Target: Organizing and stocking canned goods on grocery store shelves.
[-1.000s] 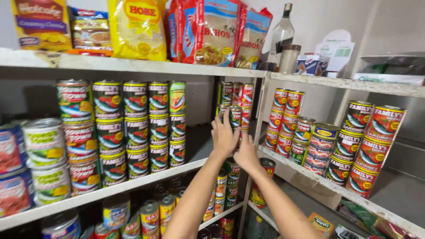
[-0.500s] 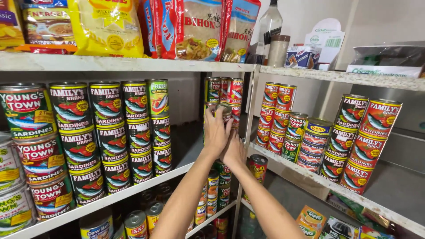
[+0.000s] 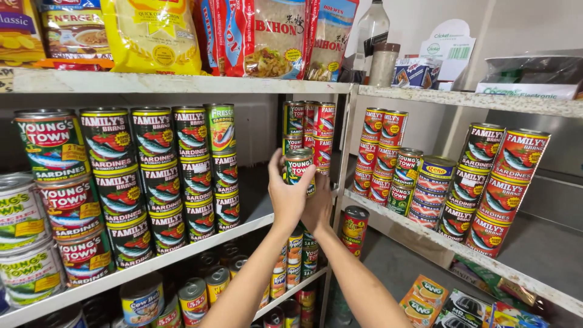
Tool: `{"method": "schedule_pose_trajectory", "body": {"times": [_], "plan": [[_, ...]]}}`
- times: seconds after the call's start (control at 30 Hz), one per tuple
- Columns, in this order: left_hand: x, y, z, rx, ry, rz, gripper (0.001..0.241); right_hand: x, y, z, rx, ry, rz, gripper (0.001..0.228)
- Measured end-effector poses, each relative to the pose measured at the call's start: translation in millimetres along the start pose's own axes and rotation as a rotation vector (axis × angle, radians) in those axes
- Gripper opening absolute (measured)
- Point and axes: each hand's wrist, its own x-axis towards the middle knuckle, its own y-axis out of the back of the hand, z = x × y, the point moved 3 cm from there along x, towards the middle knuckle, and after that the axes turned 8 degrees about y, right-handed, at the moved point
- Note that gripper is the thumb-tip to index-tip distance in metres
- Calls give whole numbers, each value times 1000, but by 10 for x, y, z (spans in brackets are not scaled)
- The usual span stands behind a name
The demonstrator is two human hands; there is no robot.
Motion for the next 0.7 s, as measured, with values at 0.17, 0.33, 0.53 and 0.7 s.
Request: {"method": "schedule_pose_trajectory", "body": {"times": [0.17,0.33,0.53,0.7], "plan": [[-164,47,-185,-289,183,-121,52,-124,89,268,112,-9,177,68],[-349,78,-326,-663,377,-262,32,-312,310,729,217,-236,289,61],[-621,163,-663,-537,531,-204,52,-600,756,850,1115,-644,180,57],[-1033,194,-655,-295,469,-163,51,-893,1014,795,1190,-678,-70,46]]}}
